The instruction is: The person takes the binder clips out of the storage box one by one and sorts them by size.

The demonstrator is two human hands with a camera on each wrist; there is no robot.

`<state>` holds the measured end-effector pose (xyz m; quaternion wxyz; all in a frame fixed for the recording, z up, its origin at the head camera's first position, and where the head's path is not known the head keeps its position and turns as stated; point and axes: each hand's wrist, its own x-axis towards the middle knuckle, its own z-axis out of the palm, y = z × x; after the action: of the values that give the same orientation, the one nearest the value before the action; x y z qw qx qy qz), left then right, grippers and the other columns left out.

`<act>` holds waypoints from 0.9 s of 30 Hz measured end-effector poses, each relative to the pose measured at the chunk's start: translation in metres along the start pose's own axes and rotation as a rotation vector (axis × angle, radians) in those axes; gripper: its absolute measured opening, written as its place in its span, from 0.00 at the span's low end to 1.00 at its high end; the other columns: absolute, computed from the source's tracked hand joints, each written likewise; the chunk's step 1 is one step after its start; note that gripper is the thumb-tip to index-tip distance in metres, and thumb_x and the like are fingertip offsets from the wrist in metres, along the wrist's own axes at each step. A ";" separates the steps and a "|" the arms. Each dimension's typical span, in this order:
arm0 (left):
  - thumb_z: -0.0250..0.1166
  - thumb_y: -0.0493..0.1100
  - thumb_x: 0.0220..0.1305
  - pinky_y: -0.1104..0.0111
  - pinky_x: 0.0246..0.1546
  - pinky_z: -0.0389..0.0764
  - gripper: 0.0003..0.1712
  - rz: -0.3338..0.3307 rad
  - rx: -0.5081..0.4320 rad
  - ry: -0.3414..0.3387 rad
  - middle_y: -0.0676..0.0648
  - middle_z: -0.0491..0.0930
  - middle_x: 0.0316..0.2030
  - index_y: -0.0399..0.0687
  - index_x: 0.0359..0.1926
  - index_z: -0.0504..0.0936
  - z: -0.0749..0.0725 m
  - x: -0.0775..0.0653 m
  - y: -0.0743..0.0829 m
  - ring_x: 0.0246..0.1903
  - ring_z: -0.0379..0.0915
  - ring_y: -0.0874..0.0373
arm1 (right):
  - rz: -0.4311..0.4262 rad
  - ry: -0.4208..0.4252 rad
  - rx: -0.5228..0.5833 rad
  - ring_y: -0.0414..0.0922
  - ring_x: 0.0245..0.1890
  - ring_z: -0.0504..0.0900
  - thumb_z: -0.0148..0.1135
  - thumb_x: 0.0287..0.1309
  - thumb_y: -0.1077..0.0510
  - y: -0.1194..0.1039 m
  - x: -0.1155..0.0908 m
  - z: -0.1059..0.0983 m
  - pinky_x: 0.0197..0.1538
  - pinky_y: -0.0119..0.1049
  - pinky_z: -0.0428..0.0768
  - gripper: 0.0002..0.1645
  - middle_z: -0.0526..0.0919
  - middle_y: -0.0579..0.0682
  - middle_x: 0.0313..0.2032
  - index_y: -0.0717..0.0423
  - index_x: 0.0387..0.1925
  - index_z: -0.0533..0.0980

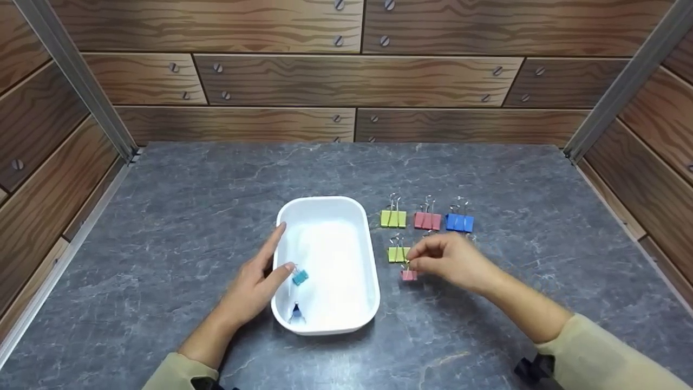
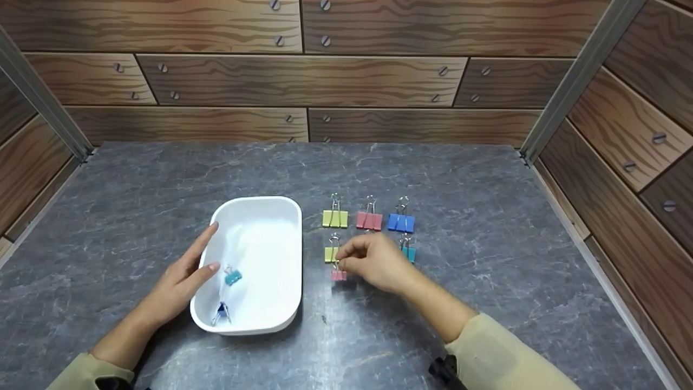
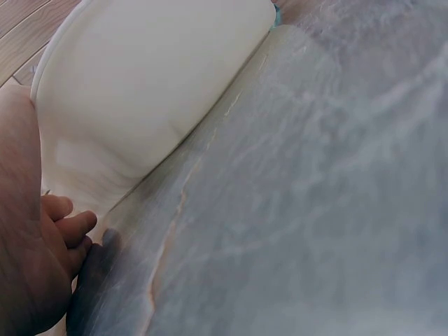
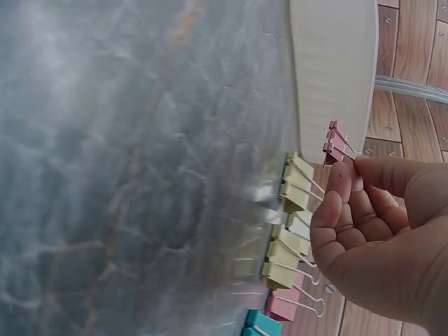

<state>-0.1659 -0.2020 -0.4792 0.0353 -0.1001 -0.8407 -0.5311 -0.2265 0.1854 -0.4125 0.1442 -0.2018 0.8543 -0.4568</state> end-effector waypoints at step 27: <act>0.63 0.52 0.78 0.49 0.75 0.62 0.42 0.008 0.016 0.001 0.45 0.59 0.80 0.62 0.86 0.55 0.000 0.000 -0.001 0.78 0.57 0.50 | 0.025 -0.024 -0.038 0.44 0.34 0.83 0.73 0.64 0.60 0.009 -0.001 0.012 0.35 0.31 0.81 0.07 0.89 0.49 0.34 0.59 0.42 0.88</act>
<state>-0.1664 -0.2026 -0.4798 0.0387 -0.1032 -0.8444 -0.5243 -0.2219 0.1815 -0.4265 0.1564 -0.1993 0.8634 -0.4364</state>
